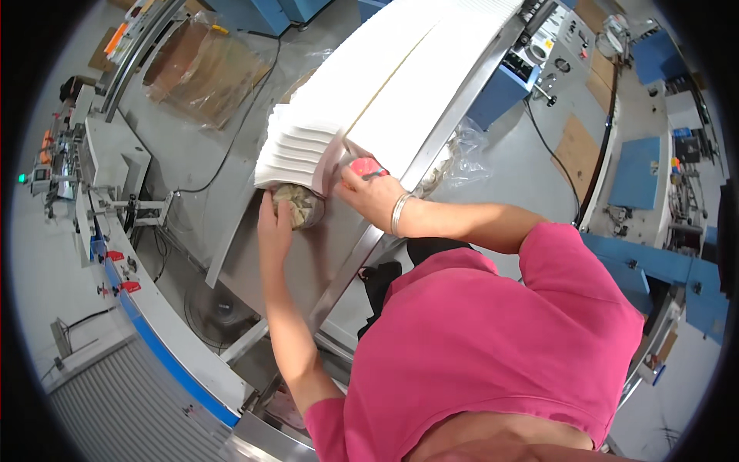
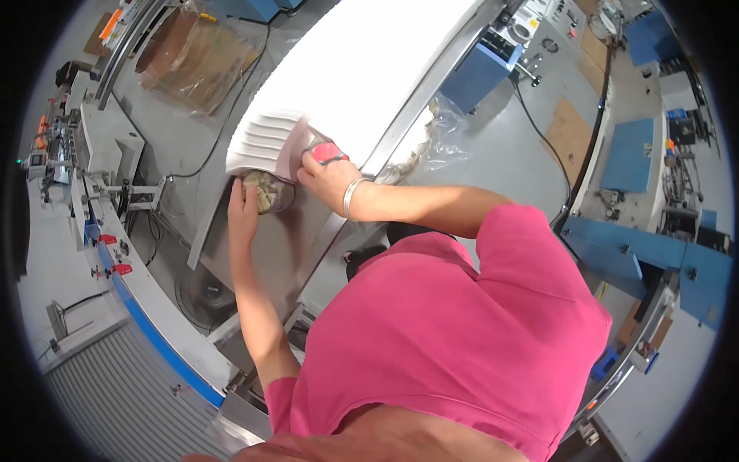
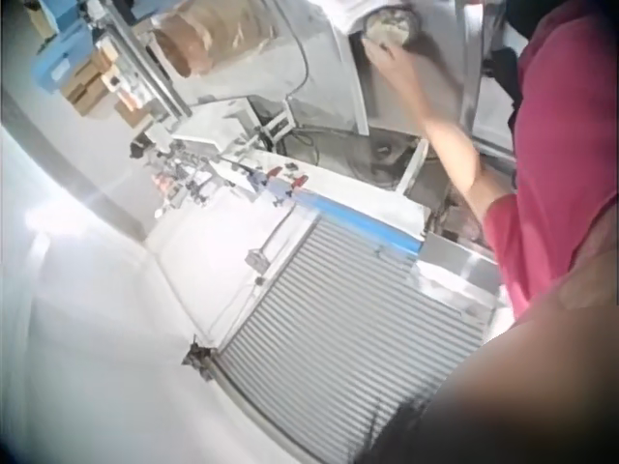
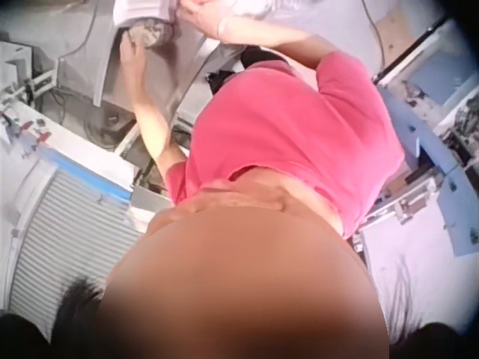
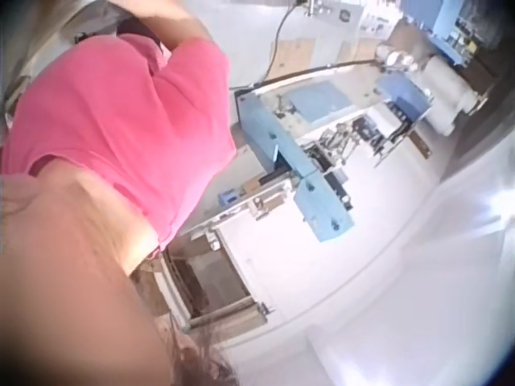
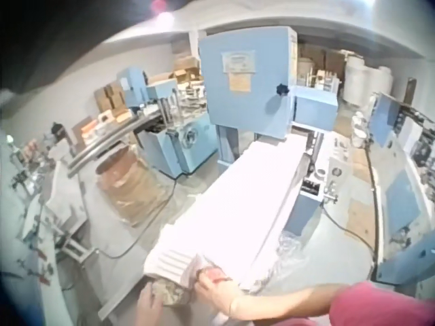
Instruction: Transferring stacks of paper napkins from a production machine to a conveyor belt.
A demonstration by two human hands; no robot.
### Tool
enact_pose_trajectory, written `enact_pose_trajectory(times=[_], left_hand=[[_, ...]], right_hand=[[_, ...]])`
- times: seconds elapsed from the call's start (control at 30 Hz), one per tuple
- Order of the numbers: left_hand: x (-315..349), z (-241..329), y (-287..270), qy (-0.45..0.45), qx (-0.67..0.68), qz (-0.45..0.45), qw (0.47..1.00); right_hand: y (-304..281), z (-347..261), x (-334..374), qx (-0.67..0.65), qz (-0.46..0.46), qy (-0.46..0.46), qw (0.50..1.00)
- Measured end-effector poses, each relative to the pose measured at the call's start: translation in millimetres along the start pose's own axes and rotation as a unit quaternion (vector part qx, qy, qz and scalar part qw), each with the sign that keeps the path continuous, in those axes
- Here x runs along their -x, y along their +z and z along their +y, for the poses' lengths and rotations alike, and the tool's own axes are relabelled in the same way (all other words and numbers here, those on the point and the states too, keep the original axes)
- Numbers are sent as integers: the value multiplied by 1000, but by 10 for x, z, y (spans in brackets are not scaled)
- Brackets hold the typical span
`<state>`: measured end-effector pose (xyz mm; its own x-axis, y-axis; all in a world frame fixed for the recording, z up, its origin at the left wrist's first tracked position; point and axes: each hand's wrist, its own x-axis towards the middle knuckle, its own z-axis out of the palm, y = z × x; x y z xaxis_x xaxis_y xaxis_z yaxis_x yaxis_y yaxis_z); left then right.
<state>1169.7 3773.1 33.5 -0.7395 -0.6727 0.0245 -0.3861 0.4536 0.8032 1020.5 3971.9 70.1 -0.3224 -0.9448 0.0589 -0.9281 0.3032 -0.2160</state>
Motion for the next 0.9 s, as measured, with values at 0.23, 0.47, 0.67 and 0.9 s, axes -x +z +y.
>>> enact_pose_trajectory(times=[0.23,0.47,0.67,0.9], left_hand=[[-610,15,32,-84,85,-182,976],[-418,399,263,-285,420,-51,860],[-537,540,576,-192,531,-3,825],[-744,452,827,-170,424,46,888]], right_hand=[[-357,371,216,-170,7,-113,979],[-683,1312,-64,-282,124,-28,951],[-844,2252,-674,-265,174,111,942],[-769,3134,-1394,-188,215,232,930]])
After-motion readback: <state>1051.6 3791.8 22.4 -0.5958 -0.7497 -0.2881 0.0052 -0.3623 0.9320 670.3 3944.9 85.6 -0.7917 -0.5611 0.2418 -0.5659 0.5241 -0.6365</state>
